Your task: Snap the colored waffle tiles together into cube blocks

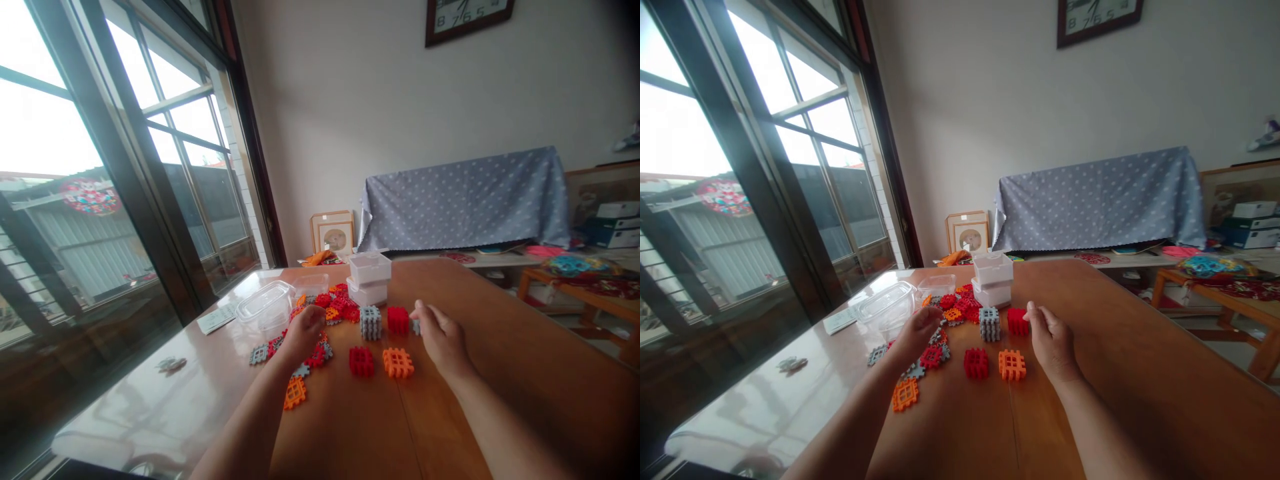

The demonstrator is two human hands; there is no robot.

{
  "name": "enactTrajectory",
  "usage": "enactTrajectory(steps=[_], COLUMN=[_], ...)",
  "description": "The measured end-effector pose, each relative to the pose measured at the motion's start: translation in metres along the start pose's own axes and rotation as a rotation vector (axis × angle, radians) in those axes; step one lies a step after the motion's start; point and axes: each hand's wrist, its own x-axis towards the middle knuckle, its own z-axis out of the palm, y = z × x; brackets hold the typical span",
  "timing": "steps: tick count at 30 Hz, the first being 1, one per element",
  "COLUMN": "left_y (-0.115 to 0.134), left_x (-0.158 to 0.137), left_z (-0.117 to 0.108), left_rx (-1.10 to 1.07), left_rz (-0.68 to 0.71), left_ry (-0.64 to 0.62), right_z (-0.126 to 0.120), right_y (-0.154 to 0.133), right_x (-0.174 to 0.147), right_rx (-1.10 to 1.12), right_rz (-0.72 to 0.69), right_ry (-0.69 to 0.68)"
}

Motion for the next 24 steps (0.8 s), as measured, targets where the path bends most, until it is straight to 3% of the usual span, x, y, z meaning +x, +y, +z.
enactTrajectory(steps=[5, 10, 13, 19, 24], left_y=[-0.009, -0.024, -0.025, -0.013, -0.011], left_x=[-0.017, -0.042, -0.055, -0.064, -0.055], left_z=[-0.030, -0.050, -0.050, -0.032, -0.020], left_rx=[0.088, 0.241, 0.281, 0.580, 0.697], left_rz=[-0.054, -0.110, -0.111, -0.002, 0.006], left_ry=[0.012, 0.051, 0.008, -0.297, -0.369], right_z=[0.002, 0.005, 0.005, 0.007, 0.008], right_y=[0.006, 0.005, 0.004, 0.005, 0.006], right_x=[0.000, -0.005, -0.007, -0.007, -0.006], right_rx=[0.009, -0.049, -0.067, -0.075, -0.064], right_rz=[0.054, -0.012, -0.005, -0.008, -0.028], right_ry=[0.002, -0.043, -0.053, -0.055, -0.060])
